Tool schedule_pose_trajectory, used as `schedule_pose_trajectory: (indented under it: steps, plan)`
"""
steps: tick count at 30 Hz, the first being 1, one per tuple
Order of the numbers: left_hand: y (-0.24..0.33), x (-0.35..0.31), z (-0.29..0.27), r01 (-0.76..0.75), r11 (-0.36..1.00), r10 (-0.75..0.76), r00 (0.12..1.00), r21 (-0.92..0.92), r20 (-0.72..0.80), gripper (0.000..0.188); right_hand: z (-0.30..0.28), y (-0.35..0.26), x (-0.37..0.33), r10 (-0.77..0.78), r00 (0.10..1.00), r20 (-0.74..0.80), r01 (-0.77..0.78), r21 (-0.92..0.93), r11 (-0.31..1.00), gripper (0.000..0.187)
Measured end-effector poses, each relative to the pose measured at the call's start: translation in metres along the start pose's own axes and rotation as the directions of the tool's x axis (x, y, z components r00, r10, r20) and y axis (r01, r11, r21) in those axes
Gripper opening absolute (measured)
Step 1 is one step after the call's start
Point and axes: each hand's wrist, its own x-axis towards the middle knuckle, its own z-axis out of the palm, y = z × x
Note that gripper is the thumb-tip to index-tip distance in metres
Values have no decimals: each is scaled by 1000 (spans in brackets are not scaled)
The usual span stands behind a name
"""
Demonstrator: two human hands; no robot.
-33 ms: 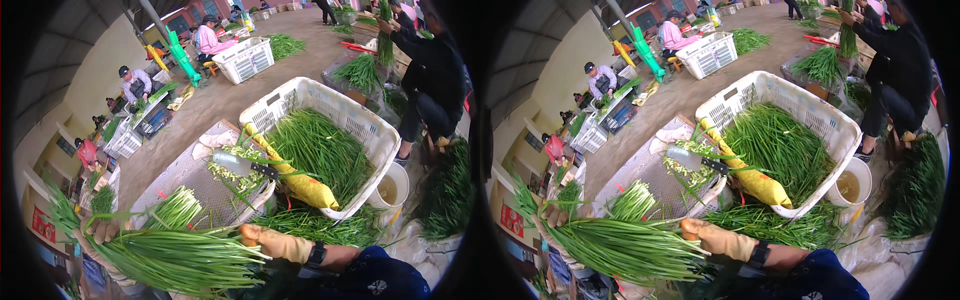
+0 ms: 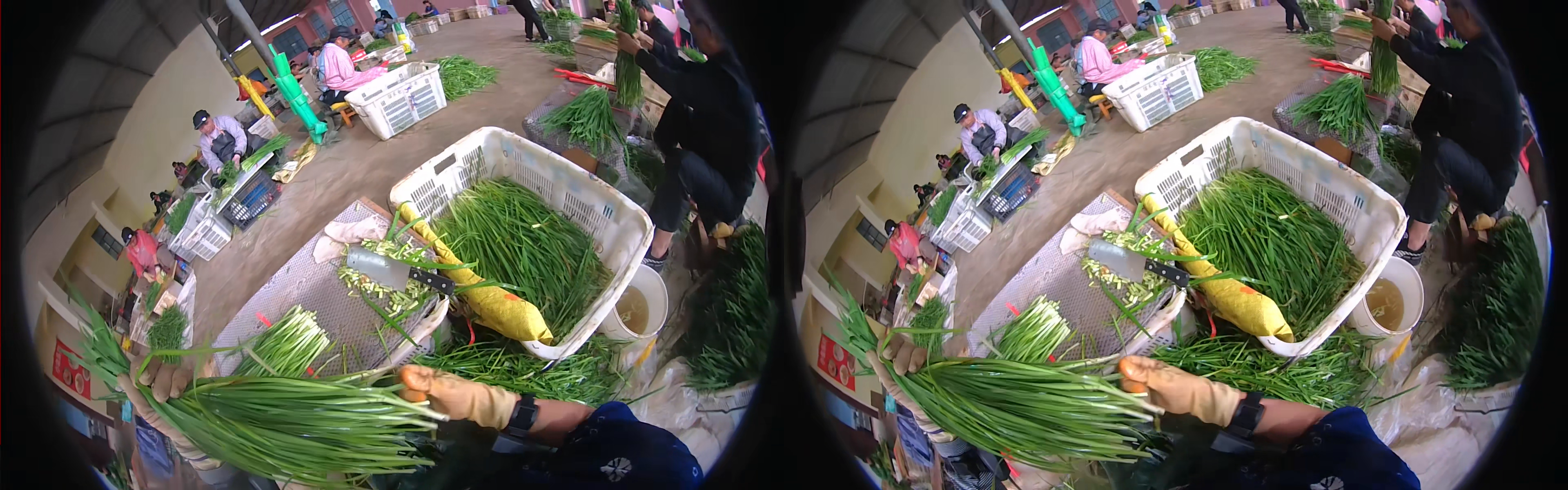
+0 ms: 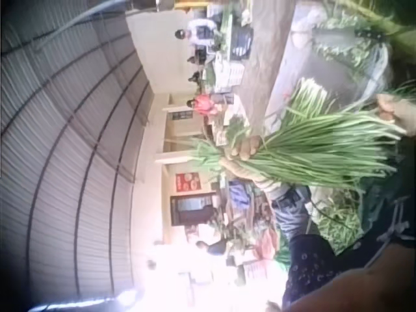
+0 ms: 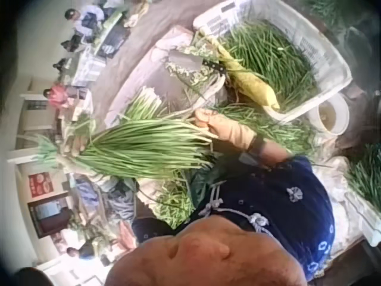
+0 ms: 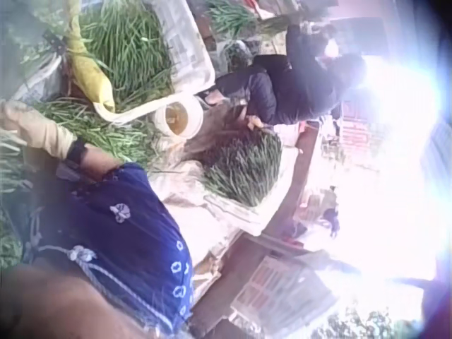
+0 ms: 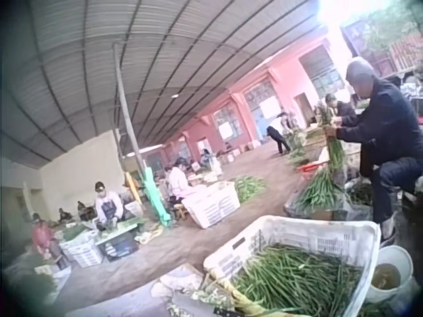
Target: The person sorts and trims bundles of green chives by hand and using a knife. They remove damaged stalks, align the bundle, and use a knife to trim the ends before placing the bundle into a white plastic crate.
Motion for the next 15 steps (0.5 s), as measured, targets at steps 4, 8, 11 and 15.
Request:
schedule_pose_trajectory:
  steps: [4, 8, 11, 15]
  plan:
    - [14, 13, 9, 117, 982, -134, 984, 145, 114, 32, -37, -44, -44, 18, 993, -113, -65, -425, 903, 29]
    - [5, 27, 25, 114, 985, -112, 993, 127, -29, 30, -34, -98, -61, 51, 891, -451, -338, -735, -588, 53]
    - [-24, 38, 37, 214, 873, -104, 959, 438, -263, 27, -7, -118, -26, -385, 922, 46, 85, -993, 83, 58]
    - [-57, 80, 39, 223, 846, 64, 859, 485, -508, 22, 11, -87, 55, 100, 995, -8, -96, -384, 918, 63]
